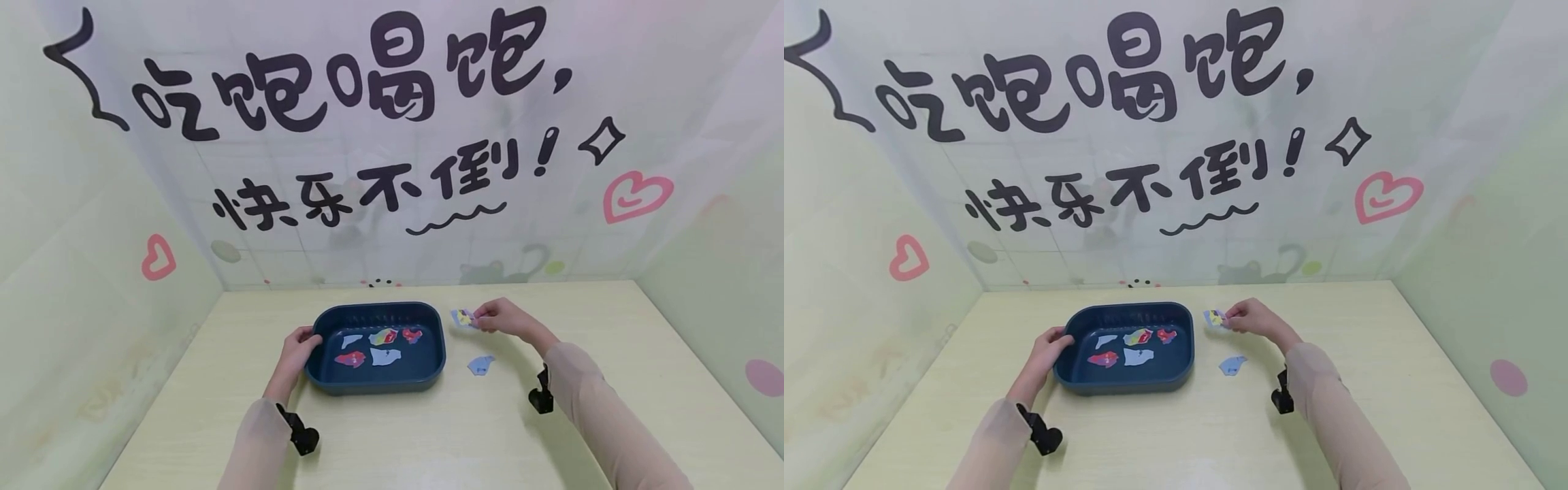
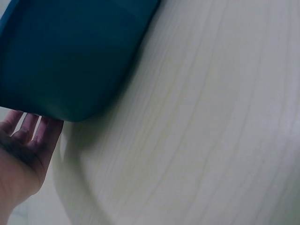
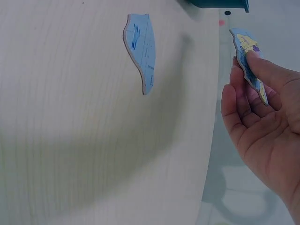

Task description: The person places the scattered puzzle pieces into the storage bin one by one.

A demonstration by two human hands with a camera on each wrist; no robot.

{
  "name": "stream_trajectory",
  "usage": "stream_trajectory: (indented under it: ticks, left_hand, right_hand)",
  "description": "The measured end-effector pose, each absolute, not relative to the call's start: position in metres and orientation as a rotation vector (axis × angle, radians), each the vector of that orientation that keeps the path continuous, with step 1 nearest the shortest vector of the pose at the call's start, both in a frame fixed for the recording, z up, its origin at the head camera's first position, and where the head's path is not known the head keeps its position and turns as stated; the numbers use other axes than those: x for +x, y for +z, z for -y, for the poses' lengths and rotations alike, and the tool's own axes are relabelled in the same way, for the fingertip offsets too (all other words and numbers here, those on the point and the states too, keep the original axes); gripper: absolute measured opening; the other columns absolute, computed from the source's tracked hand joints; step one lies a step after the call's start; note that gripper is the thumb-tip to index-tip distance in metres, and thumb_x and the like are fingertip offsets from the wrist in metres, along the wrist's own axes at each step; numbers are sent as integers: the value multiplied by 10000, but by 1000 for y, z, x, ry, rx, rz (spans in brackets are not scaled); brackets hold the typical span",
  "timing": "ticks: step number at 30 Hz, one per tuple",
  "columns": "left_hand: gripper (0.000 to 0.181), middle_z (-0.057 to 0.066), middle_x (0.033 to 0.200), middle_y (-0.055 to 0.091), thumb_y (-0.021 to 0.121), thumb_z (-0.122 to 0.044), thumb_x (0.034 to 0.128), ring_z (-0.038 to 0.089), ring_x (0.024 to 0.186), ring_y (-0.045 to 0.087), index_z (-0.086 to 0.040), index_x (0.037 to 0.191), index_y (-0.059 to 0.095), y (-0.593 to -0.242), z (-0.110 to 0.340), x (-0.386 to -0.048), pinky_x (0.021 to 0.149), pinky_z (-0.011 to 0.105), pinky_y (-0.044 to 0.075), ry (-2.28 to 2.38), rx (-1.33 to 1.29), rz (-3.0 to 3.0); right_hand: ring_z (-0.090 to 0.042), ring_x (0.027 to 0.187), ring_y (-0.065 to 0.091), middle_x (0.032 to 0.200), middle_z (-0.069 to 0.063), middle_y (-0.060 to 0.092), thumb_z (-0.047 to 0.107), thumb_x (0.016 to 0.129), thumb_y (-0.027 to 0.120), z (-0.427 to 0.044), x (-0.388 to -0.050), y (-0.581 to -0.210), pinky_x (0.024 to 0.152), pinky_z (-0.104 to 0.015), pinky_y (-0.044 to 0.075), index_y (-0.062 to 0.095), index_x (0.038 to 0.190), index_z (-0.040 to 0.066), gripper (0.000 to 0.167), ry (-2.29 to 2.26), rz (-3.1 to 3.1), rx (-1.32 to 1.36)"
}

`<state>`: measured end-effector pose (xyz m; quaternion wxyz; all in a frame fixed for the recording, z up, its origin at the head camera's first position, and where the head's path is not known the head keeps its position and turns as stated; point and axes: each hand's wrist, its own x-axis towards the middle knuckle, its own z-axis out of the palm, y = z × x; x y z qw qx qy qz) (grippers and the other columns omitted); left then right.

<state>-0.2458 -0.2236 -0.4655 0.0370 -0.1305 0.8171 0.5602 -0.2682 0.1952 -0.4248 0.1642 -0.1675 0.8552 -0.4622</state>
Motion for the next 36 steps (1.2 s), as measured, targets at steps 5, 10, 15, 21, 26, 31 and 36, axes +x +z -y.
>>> stream_trajectory:
  ticks: [5,10,15,21,26,31,36]
  left_hand:
    - [440,245,1279,445,470,-146,882,323,1163,421,41,1277,420,-467,224,-246,1041,462,327,1722,-404,-2503]
    - [435,243,1268,455,472,-145,881,318,1151,431,40,1272,427,-467,224,-246,1031,458,337,1723,-399,-2511]
    - [436,245,1280,453,473,-142,881,320,1166,427,40,1274,426,-467,224,-246,1040,458,331,1730,-398,-2507]
    - [430,239,1264,454,472,-146,883,315,1144,429,37,1270,428,-469,224,-246,1029,458,338,1731,-402,-2505]
    - [428,236,1253,460,473,-144,878,307,1133,436,36,1264,433,-469,224,-246,1021,452,345,1737,-402,-2505]
    - [435,245,1259,460,475,-139,874,314,1143,437,42,1267,431,-468,224,-246,1025,453,344,1743,-397,-2507]
    - [430,248,1257,459,475,-143,884,317,1140,437,47,1268,430,-467,223,-246,1021,454,347,1739,-390,-2511]
  right_hand:
    - [-252,831,594,915,-142,637,199,867,593,-184,-266,-415,792,-384,517,600,1053,-62,321,-1316,-2446,-360]
    - [-260,825,593,928,-203,638,171,877,582,-176,-265,-412,809,-421,513,592,1060,-76,308,-1299,-2475,-344]
    - [-294,843,595,933,-214,640,174,875,587,-168,-266,-410,805,-408,517,599,1050,-61,294,-1309,-2469,-349]
    - [-294,845,600,928,-201,643,187,877,581,-159,-267,-407,777,-359,524,599,1051,-55,297,-1300,-2466,-403]
    - [-341,889,596,971,-236,631,186,884,572,-150,-268,-404,802,-381,518,602,1056,-44,289,-1299,-2447,-407]
    - [-308,870,597,972,-237,633,193,882,574,-140,-268,-402,824,-421,509,611,1057,-32,288,-1287,-2439,-399]
    - [-294,867,602,952,-168,652,185,881,575,-127,-268,-401,827,-436,508,616,1050,-20,268,-1284,-2426,-398]
